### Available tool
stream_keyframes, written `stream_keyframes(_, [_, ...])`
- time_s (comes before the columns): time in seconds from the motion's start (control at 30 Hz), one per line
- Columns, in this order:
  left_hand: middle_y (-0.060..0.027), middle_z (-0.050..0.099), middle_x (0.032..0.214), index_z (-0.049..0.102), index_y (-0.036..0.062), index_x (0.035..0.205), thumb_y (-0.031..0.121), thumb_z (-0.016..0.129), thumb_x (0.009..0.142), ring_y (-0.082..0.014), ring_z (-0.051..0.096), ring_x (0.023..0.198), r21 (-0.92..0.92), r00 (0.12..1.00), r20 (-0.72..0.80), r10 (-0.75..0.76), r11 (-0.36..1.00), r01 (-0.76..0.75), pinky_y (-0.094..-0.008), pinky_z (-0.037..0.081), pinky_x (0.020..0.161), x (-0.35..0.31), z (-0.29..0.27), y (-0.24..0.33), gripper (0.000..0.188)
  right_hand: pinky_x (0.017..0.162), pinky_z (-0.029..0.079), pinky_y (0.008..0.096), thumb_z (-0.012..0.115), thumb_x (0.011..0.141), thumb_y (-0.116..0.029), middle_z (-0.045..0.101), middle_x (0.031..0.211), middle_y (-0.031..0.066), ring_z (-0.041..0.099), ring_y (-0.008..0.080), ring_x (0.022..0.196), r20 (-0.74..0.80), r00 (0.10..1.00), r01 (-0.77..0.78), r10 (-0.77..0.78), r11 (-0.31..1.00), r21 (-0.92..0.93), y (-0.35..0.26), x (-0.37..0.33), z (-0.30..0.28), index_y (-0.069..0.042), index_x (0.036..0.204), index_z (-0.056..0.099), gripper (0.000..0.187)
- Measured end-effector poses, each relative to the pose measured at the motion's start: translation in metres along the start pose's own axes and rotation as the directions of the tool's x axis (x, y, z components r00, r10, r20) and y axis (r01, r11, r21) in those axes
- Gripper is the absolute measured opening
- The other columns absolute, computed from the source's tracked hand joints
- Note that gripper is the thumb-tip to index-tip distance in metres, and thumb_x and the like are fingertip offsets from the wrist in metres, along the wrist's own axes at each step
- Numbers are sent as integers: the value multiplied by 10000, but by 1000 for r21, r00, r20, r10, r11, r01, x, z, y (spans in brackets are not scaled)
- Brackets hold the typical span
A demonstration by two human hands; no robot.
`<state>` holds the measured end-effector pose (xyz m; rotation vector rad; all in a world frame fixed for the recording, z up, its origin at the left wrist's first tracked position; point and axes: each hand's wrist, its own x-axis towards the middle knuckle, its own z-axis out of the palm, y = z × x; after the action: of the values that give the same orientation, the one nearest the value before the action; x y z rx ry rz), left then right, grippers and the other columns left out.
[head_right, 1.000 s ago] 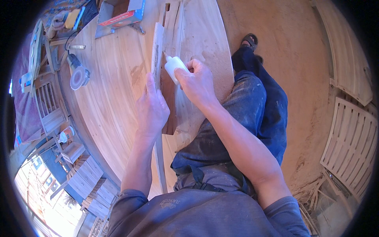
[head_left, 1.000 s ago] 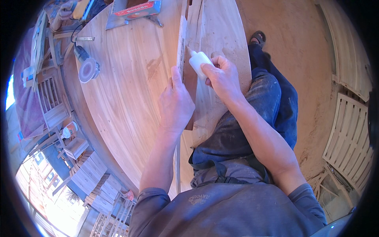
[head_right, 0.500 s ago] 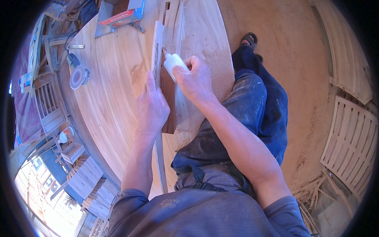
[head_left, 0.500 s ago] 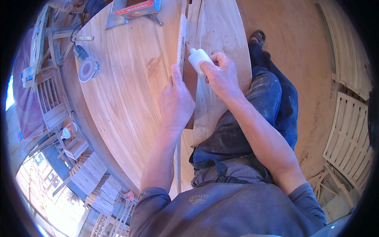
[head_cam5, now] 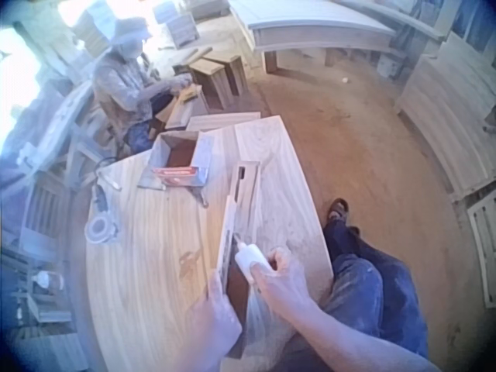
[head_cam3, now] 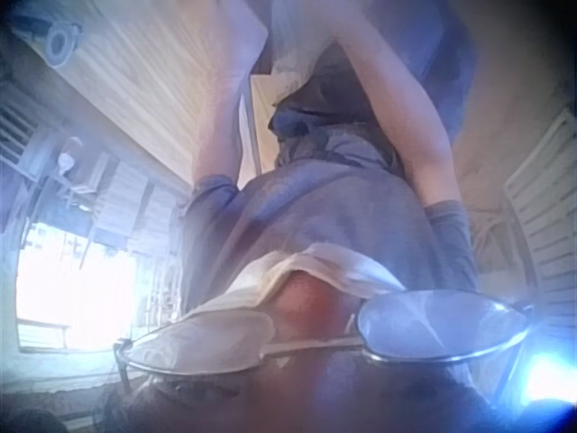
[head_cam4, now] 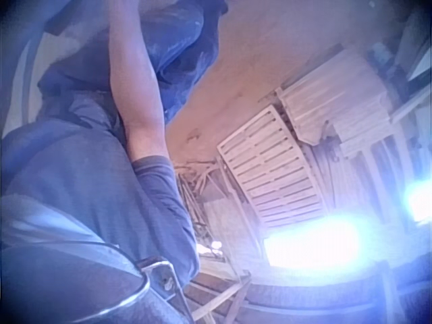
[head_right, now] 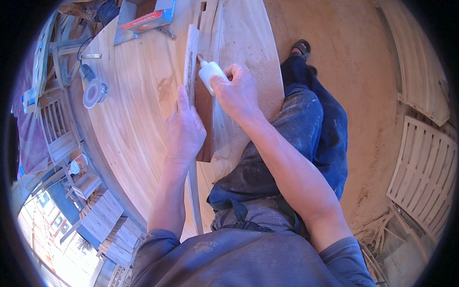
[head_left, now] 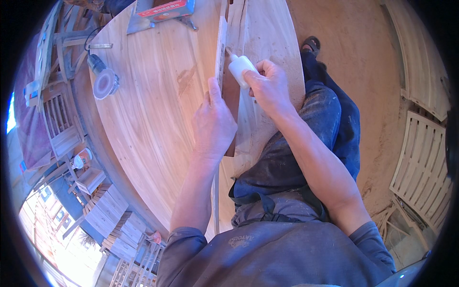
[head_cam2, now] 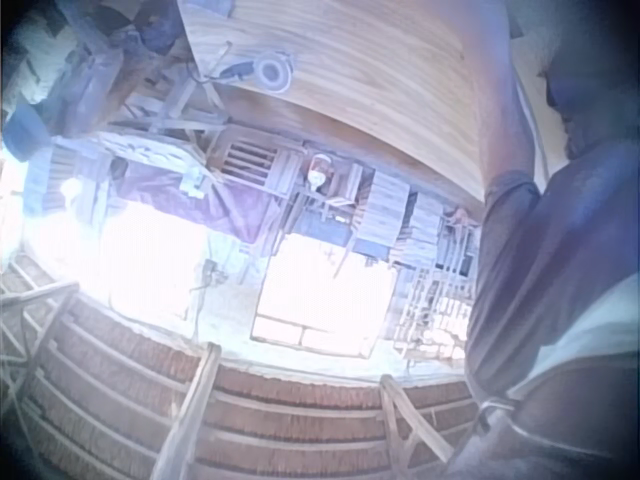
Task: The person uses a power sander to smooth wood pieces, applies glue to a groove in one wood piece, and then fits a smaller wood strip into it.
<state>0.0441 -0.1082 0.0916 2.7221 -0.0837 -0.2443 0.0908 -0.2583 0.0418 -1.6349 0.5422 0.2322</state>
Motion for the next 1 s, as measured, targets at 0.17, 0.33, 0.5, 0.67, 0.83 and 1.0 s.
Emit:
stream_keyframes(0.17, [-280, 685, 1108, 342, -61, 1509, 0, 613, 893, -444, 716, 906, -8, 1000, -3, 5, 1000, -5, -509, 583, 751, 0, -1, 0, 676, 651, 525, 375, 738, 812, -232, 696, 767, 159, 664, 210, 710, 25, 1000, -7, 7, 1000, -6, 0, -8, -3, 49, 834, 674, 289])
stream_keyframes(0.33, [-279, 688, 1104, 350, -58, 1503, 11, 607, 901, -450, 715, 908, -38, 1000, -8, 2, 999, -2, -512, 582, 751, 1, 0, 0, 658, 636, 516, 388, 742, 824, -226, 683, 755, 141, 661, 207, 704, 54, 998, 13, -10, 999, -53, 6, -21, -6, 47, 829, 665, 283])
stream_keyframes(0.5, [-279, 691, 1096, 360, -50, 1502, 27, 578, 920, -452, 716, 895, -20, 1000, -27, 5, 1000, -6, -522, 580, 738, 0, 3, -4, 626, 663, 558, 338, 702, 933, -174, 700, 851, 125, 688, 187, 753, 77, 997, -34, 23, 988, 148, -3, -20, -7, 48, 952, 646, 230])
stream_keyframes(0.67, [-315, 687, 1169, 370, -29, 1525, 102, 525, 1007, -480, 704, 902, -1, 998, 43, -54, 999, 54, -559, 566, 775, 1, -2, 2, 557, 726, 589, 318, 624, 1022, -153, 704, 988, 131, 735, 202, 782, 11, 989, 129, -149, 893, 431, -18, 24, 3, 39, 1132, 597, 222])
stream_keyframes(0.83, [-312, 690, 1163, 373, -26, 1531, 109, 527, 1002, -481, 705, 897, -2, 995, 60, -81, 997, 82, -556, 568, 771, 1, -5, 4, 567, 678, 590, 325, 610, 1014, -159, 702, 1003, 162, 732, 216, 751, 103, 989, 54, -103, 913, 404, -25, 37, -4, 53, 1136, 585, 246])
stream_keyframes(1.0, [-296, 692, 1135, 336, -41, 1518, 55, 555, 924, -461, 718, 870, -1, 997, 57, -46, 999, 46, -541, 577, 731, 0, 1, -2, 640, 531, 526, 286, 642, 987, -198, 702, 849, 122, 676, 160, 610, 199, 972, -166, 128, 968, 187, -10, -14, -19, 36, 1059, 626, 245])
